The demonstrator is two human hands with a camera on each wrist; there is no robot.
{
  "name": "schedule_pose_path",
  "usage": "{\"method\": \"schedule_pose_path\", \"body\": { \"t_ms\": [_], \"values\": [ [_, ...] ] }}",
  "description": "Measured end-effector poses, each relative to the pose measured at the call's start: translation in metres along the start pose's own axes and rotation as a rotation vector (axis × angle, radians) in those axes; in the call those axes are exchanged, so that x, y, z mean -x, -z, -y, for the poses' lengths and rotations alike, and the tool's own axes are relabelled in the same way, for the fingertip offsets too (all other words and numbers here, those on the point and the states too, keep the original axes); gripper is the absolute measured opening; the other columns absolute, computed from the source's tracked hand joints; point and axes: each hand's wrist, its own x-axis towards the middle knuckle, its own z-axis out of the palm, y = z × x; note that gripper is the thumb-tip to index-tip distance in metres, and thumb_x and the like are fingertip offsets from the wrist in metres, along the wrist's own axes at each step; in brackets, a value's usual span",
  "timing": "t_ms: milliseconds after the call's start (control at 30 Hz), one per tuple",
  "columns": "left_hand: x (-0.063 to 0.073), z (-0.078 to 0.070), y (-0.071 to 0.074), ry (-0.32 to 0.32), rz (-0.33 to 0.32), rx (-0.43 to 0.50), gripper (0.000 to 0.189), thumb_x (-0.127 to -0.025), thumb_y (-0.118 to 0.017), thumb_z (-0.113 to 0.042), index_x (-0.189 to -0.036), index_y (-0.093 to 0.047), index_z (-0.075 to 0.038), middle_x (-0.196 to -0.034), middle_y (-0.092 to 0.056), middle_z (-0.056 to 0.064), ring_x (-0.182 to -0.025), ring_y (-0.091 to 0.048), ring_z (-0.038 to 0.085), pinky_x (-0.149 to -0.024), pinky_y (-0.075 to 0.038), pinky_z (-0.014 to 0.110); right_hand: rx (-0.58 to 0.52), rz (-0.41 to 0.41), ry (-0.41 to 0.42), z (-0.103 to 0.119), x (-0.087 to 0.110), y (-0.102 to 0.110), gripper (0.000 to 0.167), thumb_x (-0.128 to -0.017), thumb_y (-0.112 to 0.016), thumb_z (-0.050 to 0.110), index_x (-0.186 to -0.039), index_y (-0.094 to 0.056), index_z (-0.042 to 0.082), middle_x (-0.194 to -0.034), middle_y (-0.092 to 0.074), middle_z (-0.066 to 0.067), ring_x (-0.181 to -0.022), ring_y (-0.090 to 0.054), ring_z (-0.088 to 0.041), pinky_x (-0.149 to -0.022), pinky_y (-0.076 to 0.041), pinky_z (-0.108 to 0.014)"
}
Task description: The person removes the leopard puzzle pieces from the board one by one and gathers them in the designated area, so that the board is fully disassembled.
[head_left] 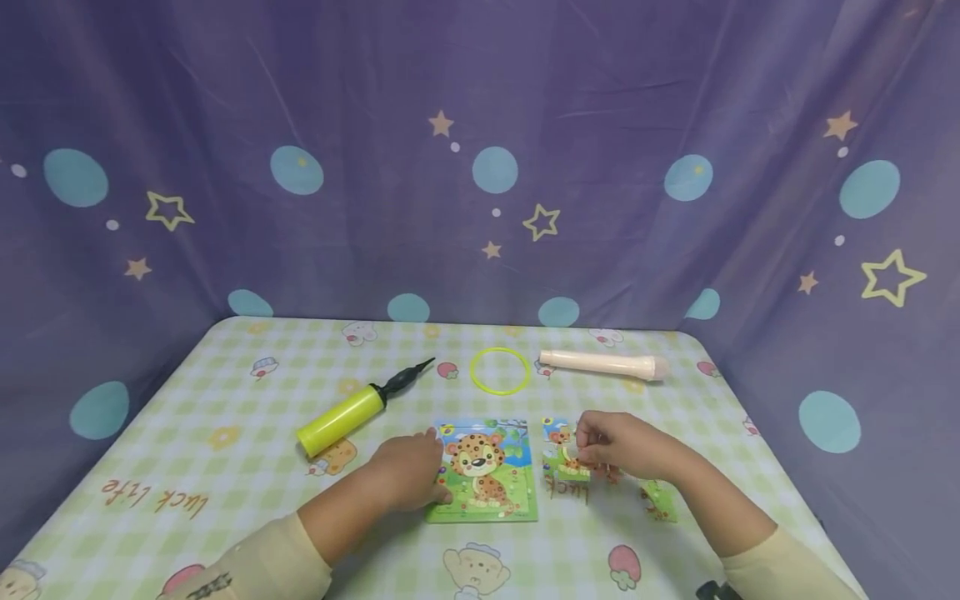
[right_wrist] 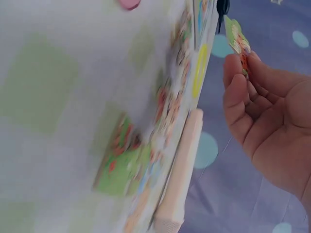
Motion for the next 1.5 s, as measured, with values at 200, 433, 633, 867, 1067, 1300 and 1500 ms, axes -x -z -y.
{"method": "schedule_pose_path", "body": {
  "t_ms": [200, 433, 633, 867, 1067, 1300, 1500],
  "values": [
    [0.002, 0.0, 0.001, -0.022, 0.0, -0.013, 0.085, -0.084, -0.069, -0.056, -0.143, -0.047, 0.001, -0.153, -0.04, 0.019, -0.139, -0.043, 0.034, -0.112, -0.037, 0.047, 0.054, 0.043, -0.074, -0.02, 0.015, 0.002, 0.01, -0.096, -0.064, 0.022, -0.092, -0.06, 0.014, -0.076, -0.064, -0.003, -0.059, -0.064, -0.022, -0.054, -0.054, -0.038],
    [0.002, 0.0, 0.001, -0.021, -0.001, -0.033, 0.085, -0.084, -0.068, -0.057, -0.143, -0.048, 0.001, -0.152, -0.041, 0.02, -0.138, -0.044, 0.034, -0.112, -0.038, 0.047, -0.081, 0.085, -0.123, -0.036, 0.026, -0.001, 0.013, -0.094, -0.065, 0.013, -0.091, -0.058, 0.003, -0.075, -0.061, -0.013, -0.058, -0.068, -0.028, -0.051, -0.057, -0.039],
    [0.0, 0.002, -0.002, -0.025, 0.002, -0.05, 0.086, -0.084, -0.067, -0.059, -0.143, -0.047, 0.001, -0.152, -0.041, 0.019, -0.138, -0.044, 0.034, -0.112, -0.039, 0.047, -0.04, 0.028, -0.242, -0.042, 0.029, -0.007, 0.011, -0.092, -0.067, 0.011, -0.09, -0.058, 0.006, -0.075, -0.06, -0.011, -0.056, -0.066, -0.024, -0.05, -0.056, -0.037],
    [0.0, 0.003, 0.0, -0.032, 0.003, -0.048, 0.086, -0.085, -0.067, -0.059, -0.143, -0.047, 0.001, -0.153, -0.04, 0.019, -0.138, -0.044, 0.034, -0.112, -0.038, 0.047, 0.079, -0.022, -0.26, -0.039, 0.032, -0.011, 0.013, -0.091, -0.069, 0.013, -0.088, -0.057, 0.01, -0.072, -0.059, -0.008, -0.053, -0.062, -0.021, -0.046, -0.052, -0.031],
    [0.0, 0.004, 0.0, -0.04, 0.009, -0.033, 0.086, -0.085, -0.066, -0.059, -0.144, -0.046, 0.001, -0.153, -0.039, 0.02, -0.139, -0.043, 0.035, -0.113, -0.036, 0.048, 0.145, -0.041, -0.252, -0.037, 0.03, -0.013, 0.015, -0.092, -0.069, 0.018, -0.086, -0.057, 0.012, -0.068, -0.06, -0.005, -0.05, -0.06, -0.02, -0.044, -0.049, -0.028],
    [0.0, 0.008, -0.001, -0.049, 0.01, -0.037, 0.085, -0.086, -0.064, -0.06, -0.144, -0.046, 0.0, -0.153, -0.039, 0.02, -0.139, -0.043, 0.035, -0.113, -0.036, 0.047, 0.295, -0.086, -0.151, -0.013, 0.011, -0.012, 0.02, -0.094, -0.066, 0.03, -0.082, -0.055, 0.018, -0.064, -0.058, 0.0, -0.048, -0.055, -0.016, -0.049, -0.043, -0.029],
    [0.001, 0.011, 0.001, -0.073, 0.034, 0.014, 0.102, -0.076, -0.068, -0.07, -0.146, -0.043, 0.0, -0.155, -0.036, 0.021, -0.141, -0.04, 0.036, -0.114, -0.034, 0.049, 0.305, -0.068, -0.063, 0.024, -0.013, -0.02, 0.017, -0.092, -0.068, 0.036, -0.094, -0.061, 0.02, -0.076, -0.059, 0.007, -0.059, -0.056, -0.012, -0.057, -0.046, -0.03]
  ]
}}
